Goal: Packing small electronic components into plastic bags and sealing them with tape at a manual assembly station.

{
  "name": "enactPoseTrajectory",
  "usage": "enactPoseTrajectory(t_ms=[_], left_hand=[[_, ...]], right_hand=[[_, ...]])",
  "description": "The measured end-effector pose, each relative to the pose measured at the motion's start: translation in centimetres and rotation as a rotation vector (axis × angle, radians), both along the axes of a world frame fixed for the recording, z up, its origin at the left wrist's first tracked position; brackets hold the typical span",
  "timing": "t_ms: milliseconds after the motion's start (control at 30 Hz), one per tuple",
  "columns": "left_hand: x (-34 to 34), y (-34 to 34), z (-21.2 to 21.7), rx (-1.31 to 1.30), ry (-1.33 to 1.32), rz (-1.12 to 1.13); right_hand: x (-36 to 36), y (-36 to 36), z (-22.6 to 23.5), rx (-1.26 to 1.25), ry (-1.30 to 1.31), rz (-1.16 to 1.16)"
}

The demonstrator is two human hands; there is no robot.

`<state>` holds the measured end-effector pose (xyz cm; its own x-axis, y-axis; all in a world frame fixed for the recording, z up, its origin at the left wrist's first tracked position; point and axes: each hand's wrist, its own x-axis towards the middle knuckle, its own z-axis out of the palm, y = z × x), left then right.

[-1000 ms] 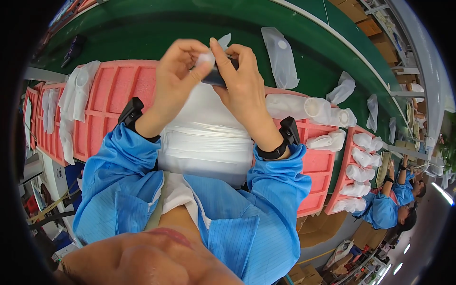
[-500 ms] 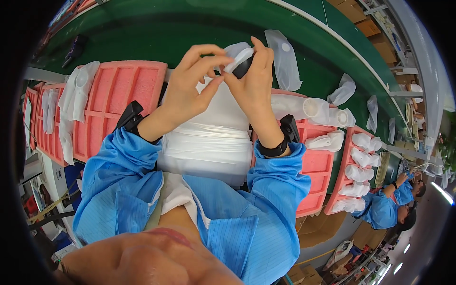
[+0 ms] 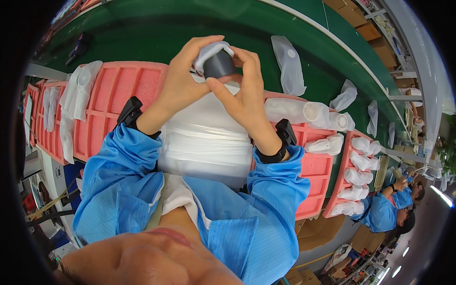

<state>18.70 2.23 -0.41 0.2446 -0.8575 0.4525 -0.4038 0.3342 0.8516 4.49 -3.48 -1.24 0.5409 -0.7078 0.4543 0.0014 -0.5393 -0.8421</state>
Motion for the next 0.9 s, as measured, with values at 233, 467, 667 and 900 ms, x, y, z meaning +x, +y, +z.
enactPoseTrajectory(t_ms=[233, 467, 667, 900], left_hand=[[1.7, -0.2, 0.3, -0.057, 0.515, -0.308], [2.3, -0.5, 0.0, -0.164, 0.501, -0.168], [1.1, -0.3, -0.5, -0.301, -0.005, 0.208], [1.2, 0.4, -0.7, -0.334, -0.295, 0.294]], right_hand=[[-0.1, -0.7, 0.1, -0.157, 0.036, 0.018], [-0.4, -1.2, -1.2, -0.01, 0.159, 0.109], [0.1, -0.6, -1.1, -0.421, 0.432, -0.259], [0.3, -0.6, -2.0, -0.333, 0.383, -0.28]])
